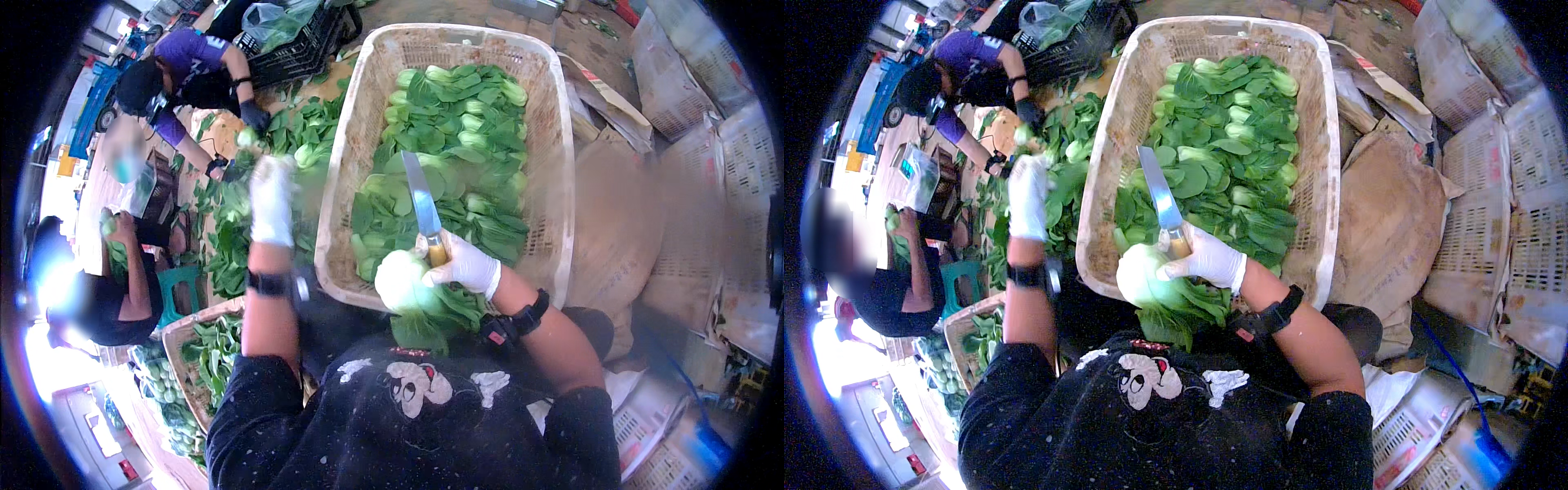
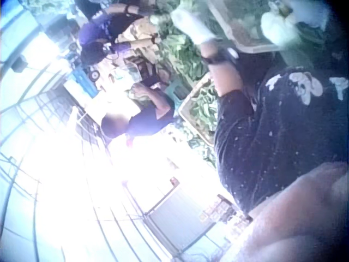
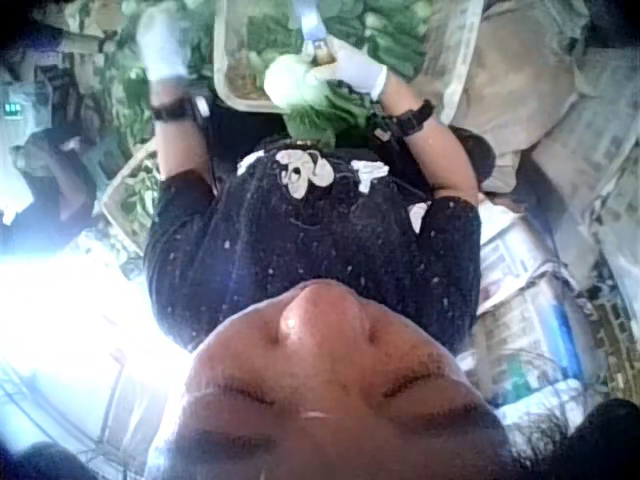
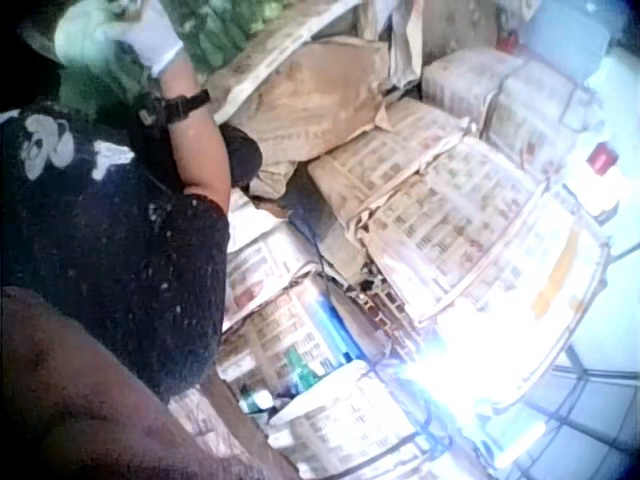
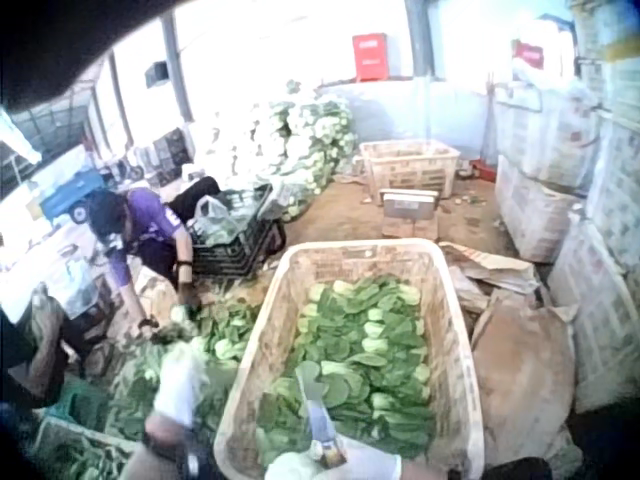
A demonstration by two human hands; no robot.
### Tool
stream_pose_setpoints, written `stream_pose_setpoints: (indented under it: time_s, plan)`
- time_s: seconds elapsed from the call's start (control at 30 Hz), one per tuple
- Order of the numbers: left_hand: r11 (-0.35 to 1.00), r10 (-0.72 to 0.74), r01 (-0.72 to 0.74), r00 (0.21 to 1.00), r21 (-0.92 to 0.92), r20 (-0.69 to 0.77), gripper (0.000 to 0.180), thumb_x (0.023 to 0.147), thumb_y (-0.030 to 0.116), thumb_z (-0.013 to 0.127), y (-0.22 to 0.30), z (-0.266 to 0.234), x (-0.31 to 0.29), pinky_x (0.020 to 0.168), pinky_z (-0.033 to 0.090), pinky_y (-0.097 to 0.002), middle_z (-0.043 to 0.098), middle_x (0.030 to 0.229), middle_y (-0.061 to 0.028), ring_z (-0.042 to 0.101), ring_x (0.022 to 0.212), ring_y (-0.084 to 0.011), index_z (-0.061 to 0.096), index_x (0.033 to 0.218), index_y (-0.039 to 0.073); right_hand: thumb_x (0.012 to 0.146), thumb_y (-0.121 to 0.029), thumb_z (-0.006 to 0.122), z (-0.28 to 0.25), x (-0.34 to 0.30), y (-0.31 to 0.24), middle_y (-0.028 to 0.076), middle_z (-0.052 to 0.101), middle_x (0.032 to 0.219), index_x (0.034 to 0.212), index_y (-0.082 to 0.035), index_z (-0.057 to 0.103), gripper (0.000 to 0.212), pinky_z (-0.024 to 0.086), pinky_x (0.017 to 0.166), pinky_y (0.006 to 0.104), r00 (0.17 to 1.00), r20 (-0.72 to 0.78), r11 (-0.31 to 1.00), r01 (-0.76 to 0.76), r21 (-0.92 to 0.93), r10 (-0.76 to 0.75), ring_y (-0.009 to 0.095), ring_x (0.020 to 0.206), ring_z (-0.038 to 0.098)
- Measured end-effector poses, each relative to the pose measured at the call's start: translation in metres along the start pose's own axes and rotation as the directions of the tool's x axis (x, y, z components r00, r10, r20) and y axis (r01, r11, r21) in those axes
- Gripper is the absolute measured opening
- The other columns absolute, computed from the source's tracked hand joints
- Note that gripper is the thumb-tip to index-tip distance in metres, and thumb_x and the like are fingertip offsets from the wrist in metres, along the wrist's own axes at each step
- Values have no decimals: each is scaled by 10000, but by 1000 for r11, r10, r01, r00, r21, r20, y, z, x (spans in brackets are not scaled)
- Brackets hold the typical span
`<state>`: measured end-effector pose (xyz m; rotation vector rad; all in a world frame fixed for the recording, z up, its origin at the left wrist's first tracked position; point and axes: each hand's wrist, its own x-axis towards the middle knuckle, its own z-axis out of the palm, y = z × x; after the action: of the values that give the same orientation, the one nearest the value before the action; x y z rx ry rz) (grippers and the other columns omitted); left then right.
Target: The person trims the root ends of bok choy using a knife and neatly stacks the trimmed vegetables into a white plastic basket.
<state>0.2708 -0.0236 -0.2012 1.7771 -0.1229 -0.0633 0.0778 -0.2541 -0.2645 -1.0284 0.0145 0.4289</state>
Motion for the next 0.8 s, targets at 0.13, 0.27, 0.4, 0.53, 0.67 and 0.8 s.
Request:
stream_pose_setpoints:
  time_s: [0.13,0.27,0.4,0.53,0.67,0.8]
  plan:
    - [818,-364,349,930,-458,58,224,850,289,591,-28,-21,3,608,439,-269,547,799,-2,516,664,-119,565,962,97,735,-41,703,10,2,5,74,604,944,964,-114,468,337,473,653,236,998,-47,961,-17,276,31,123,773,574]
    - [891,79,-302,838,338,540,540,822,402,642,-78,35,-66,917,410,-377,505,1220,-138,508,1078,-215,514,1195,33,791,-35,660,29,-8,28,127,626,1014,1093,-79,477,356,499,640,249,984,73,983,-170,73,165,144,764,616]
    - [983,-185,104,488,153,853,708,854,506,572,-64,18,-151,1083,245,-356,445,1332,-158,374,1277,-255,408,1342,19,827,-146,664,72,-31,61,52,635,965,1057,-50,543,277,518,682,242,979,181,981,-119,153,91,90,828,600]
    - [977,-106,-105,521,187,847,725,808,540,605,-36,1,-165,1053,294,-398,439,1308,-165,399,1240,-287,440,1314,48,925,-244,522,74,-48,28,130,658,924,1013,13,571,276,543,719,281,991,22,968,-134,211,132,180,806,645]
    - [930,-175,-124,680,347,712,746,655,297,810,-41,-24,-193,1046,314,-388,448,1211,-169,415,1196,-289,438,1253,52,929,-247,502,46,-61,21,198,648,965,952,-33,499,215,523,593,262,919,-380,933,41,358,106,185,756,639]
    - [970,-218,61,651,236,727,742,640,164,825,-59,-30,-200,1027,335,-340,464,1205,-119,429,1179,-219,420,1251,55,879,-253,553,-6,-59,26,122,637,784,889,-64,540,189,440,455,234,840,-516,895,90,437,168,108,527,509]
